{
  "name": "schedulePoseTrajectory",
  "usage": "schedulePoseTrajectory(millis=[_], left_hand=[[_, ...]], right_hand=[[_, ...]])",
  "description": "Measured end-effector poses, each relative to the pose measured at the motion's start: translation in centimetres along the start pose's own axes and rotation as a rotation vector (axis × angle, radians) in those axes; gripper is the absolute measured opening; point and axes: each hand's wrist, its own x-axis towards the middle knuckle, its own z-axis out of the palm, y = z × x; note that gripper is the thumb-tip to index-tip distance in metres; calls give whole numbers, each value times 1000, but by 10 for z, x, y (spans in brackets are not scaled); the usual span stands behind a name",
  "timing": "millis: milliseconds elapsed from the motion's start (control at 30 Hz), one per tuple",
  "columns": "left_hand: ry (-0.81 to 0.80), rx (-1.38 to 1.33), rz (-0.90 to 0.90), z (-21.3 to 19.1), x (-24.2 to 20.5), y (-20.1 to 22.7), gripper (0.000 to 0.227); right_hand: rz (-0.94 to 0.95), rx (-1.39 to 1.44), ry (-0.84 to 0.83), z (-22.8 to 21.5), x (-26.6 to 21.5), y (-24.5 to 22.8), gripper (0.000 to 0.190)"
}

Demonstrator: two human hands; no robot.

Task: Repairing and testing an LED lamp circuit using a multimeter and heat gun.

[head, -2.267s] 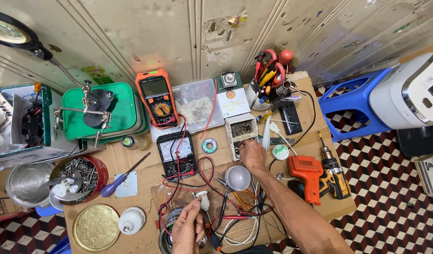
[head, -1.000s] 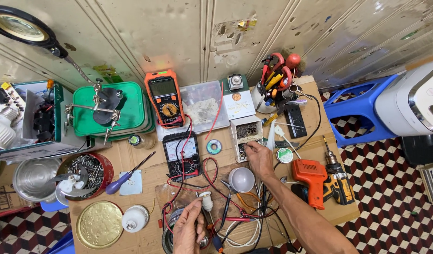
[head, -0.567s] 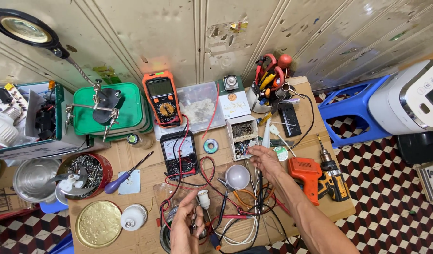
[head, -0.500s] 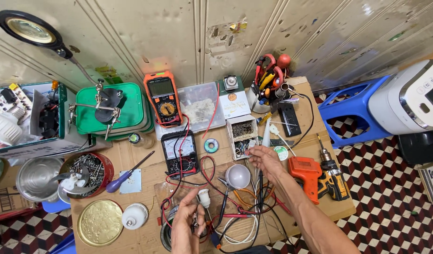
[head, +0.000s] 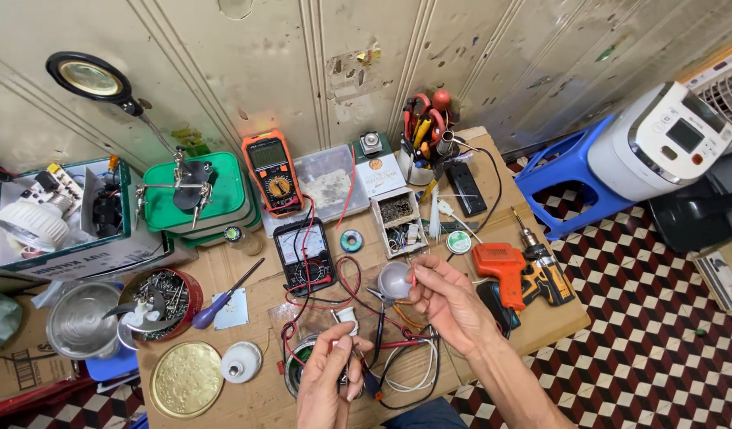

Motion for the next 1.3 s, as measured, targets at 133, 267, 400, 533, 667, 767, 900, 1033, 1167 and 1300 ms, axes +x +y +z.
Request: schedulePoseTrajectory(millis=[133,267,400,533,667,767,900,1033,1167,1300], left_hand=[[-50,18,-14,10,-27,24,40],[-50,-62,-22,11,-45,35,46],[-107,-133,-52,9,-66,44,48],[-144,-138,-32,6,-84,49,49],[-119,-23,-8,13,-100,60,45],[-140,10,18,11,-104,59,43],[-159,32,58,8,-109,59,42],[-149,80,87,11,-111,59,42],[-135,109,108,13,-109,61,41],[-108,133,153,12,-103,58,40]], right_hand=[[-70,-12,13,28,-41,9,21],[-101,-50,-11,51,-73,22,28],[-153,-185,-4,67,-103,43,33],[-206,-288,-8,74,-131,67,26],[-245,-483,107,91,-147,81,20],[-297,-532,115,95,-153,94,19],[-286,-599,190,97,-156,108,22],[-270,-544,230,110,-164,112,24],[-312,-464,213,111,-164,112,25],[-311,-466,229,103,-153,117,21]])
